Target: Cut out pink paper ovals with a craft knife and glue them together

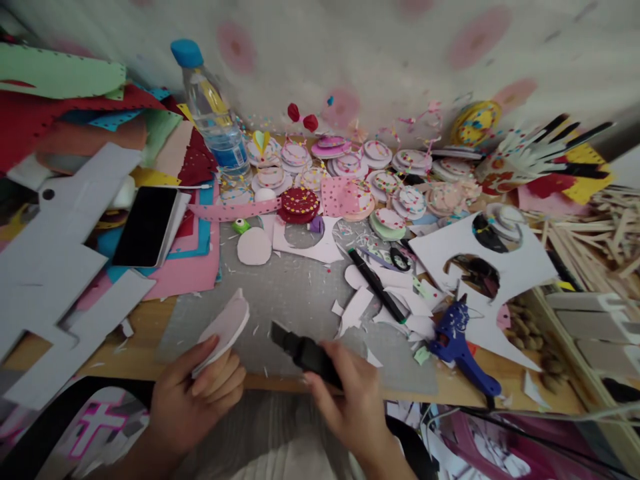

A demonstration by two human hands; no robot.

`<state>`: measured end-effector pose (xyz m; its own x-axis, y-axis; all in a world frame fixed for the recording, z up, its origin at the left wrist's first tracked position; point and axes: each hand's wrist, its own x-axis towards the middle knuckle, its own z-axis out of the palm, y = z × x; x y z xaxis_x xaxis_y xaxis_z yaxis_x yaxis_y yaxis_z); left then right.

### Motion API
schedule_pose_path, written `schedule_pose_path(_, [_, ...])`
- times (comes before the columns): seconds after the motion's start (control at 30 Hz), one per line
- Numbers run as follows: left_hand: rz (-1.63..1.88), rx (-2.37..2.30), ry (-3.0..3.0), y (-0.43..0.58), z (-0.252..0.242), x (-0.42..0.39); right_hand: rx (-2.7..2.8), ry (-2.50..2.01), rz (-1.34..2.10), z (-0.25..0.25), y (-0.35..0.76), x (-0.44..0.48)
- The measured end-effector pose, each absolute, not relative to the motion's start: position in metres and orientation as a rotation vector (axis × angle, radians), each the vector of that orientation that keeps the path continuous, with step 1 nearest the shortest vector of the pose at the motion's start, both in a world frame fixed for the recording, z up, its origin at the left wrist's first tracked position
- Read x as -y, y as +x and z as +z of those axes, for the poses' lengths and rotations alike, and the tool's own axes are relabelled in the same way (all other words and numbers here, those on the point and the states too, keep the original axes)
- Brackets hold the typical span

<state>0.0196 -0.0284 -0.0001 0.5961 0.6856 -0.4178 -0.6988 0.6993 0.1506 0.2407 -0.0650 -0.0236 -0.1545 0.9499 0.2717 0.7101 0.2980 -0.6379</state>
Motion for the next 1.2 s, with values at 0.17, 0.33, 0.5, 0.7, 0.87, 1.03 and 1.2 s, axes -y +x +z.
schedule_pose_path(0.17, [0.758, -0.485, 0.019, 0.037, -0.002, 0.027, 2.012, -1.355, 0.492, -0.015, 0.222, 0.059])
schedule_pose_path(0.33, [0.742, -0.391, -0.028, 0.037, -0.006, 0.03, 2.027, -1.382, 0.435, -0.016, 0.224, 0.059])
schedule_pose_path(0.5, [0.759, -0.252, -0.133, 0.037, -0.01, 0.035, 2.025, -1.406, 0.393, -0.017, 0.226, 0.06])
schedule_pose_path(0.7, [0.784, -0.237, -0.145, 0.039, -0.01, 0.037, 2.012, -1.379, 0.406, -0.019, 0.226, 0.06])
schedule_pose_path(0.87, [0.816, -0.183, 0.048, 0.033, -0.004, 0.049, 1.709, -1.723, 0.423, -0.034, 0.244, 0.053])
schedule_pose_path(1.03, [0.886, -0.304, 0.02, 0.024, -0.006, 0.046, 1.794, -1.617, 0.492, -0.029, 0.252, 0.053])
schedule_pose_path(1.2, [0.805, -0.418, 0.081, 0.029, -0.006, 0.036, 1.925, -1.394, 0.562, -0.015, 0.231, 0.057])
